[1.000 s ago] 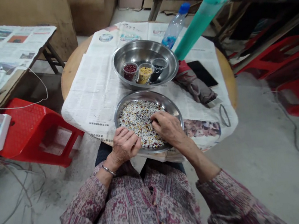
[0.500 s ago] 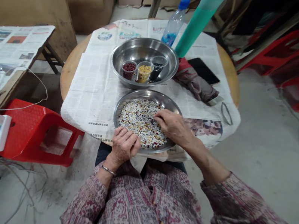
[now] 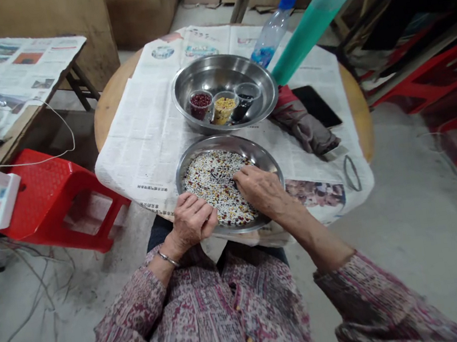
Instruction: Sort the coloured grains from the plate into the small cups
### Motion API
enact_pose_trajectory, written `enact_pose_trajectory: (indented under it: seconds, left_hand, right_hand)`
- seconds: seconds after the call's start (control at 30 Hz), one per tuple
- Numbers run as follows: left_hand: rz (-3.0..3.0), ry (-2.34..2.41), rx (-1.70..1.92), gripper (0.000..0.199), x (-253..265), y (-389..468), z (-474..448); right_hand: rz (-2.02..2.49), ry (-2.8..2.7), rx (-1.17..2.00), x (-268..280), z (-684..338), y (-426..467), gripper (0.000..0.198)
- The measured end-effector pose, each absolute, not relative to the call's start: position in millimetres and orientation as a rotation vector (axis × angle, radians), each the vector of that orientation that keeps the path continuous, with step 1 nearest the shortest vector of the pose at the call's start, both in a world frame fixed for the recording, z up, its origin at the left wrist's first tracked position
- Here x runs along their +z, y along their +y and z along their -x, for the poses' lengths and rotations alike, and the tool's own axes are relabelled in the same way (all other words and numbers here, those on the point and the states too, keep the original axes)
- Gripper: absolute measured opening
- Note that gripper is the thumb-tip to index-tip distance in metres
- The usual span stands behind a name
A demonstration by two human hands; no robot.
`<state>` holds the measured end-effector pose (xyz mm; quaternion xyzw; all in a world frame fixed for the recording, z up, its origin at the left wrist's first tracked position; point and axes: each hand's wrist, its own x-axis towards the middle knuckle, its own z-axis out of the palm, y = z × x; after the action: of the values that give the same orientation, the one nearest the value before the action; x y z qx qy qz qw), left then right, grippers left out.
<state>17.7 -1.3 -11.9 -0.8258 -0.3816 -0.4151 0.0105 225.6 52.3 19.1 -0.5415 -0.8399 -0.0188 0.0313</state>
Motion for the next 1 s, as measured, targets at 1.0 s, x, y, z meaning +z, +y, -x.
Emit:
enact_pose_trajectory:
  seconds: [1.0]
  left_hand:
    - [2.571, -1.202, -1.266, 0.029, -12.8, -1.6, -17.6]
  right_hand:
    - [1.405, -2.482, 0.276, 10.2, -223.0, 45.4, 0.024]
